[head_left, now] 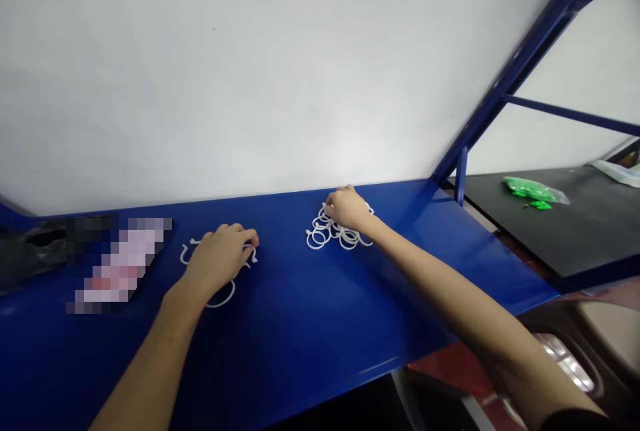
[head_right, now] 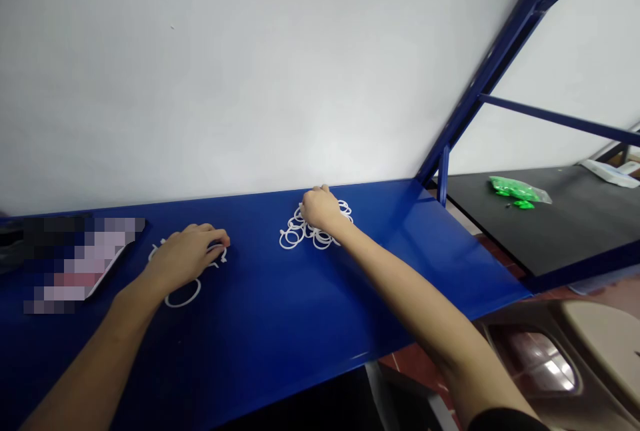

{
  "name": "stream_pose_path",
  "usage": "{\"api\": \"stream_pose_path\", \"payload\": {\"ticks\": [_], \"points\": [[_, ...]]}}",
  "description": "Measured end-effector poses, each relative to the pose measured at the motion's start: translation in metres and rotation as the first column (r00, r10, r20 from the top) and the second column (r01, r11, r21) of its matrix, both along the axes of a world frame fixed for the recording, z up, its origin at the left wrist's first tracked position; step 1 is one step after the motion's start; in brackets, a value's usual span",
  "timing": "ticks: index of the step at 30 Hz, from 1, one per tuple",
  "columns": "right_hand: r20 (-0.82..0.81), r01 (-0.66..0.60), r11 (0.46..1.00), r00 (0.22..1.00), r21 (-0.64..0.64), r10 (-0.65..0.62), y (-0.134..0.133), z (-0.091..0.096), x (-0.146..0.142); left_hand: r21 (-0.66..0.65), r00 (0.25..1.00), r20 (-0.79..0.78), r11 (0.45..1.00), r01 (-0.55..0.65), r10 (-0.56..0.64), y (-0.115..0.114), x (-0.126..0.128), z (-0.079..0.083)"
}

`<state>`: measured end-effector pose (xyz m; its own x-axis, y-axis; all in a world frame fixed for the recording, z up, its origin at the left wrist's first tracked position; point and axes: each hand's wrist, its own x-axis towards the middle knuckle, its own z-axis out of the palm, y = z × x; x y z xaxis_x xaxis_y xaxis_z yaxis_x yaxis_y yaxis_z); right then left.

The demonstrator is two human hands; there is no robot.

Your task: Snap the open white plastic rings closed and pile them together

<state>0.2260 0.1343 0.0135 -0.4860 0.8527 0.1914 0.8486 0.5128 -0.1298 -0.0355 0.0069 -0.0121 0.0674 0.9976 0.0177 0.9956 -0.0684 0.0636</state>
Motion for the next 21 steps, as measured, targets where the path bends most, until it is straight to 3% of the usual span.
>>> {"api": "stream_pose_path", "payload": {"ticks": [5,8,11,14,17,21], "points": [[-0.008,0.003,0.998,1.0,0.067,-0.003,-0.014,0.002,0.007,0.064,0.993,0.116,0.998,-0.03,0.023,-0.001,0.017,0.008],[-0.165,-0.084,0.986,0.98,0.144,0.107,-0.039,0.002,0.013,0.111,0.954,0.299,0.992,-0.06,0.024,-0.005,0.036,0.013],[-0.416,-0.267,0.956,0.86,0.121,0.294,-0.076,-0.008,0.017,0.212,0.903,0.429,0.973,-0.086,-0.013,-0.01,0.058,0.012],[-0.557,-0.346,0.938,0.78,-0.003,0.285,-0.106,-0.026,0.016,0.3,0.862,0.504,0.948,-0.104,-0.065,-0.015,0.078,0.007],[-0.632,-0.298,0.954,0.738,0.008,0.236,-0.117,-0.04,0.016,0.293,0.811,0.568,0.955,-0.042,-0.139,-0.02,0.09,0.004],[-0.588,-0.34,0.93,0.726,0.143,0.356,-0.113,-0.048,0.021,0.208,0.768,0.608,0.974,0.088,-0.199,-0.024,0.098,0.002]]}}
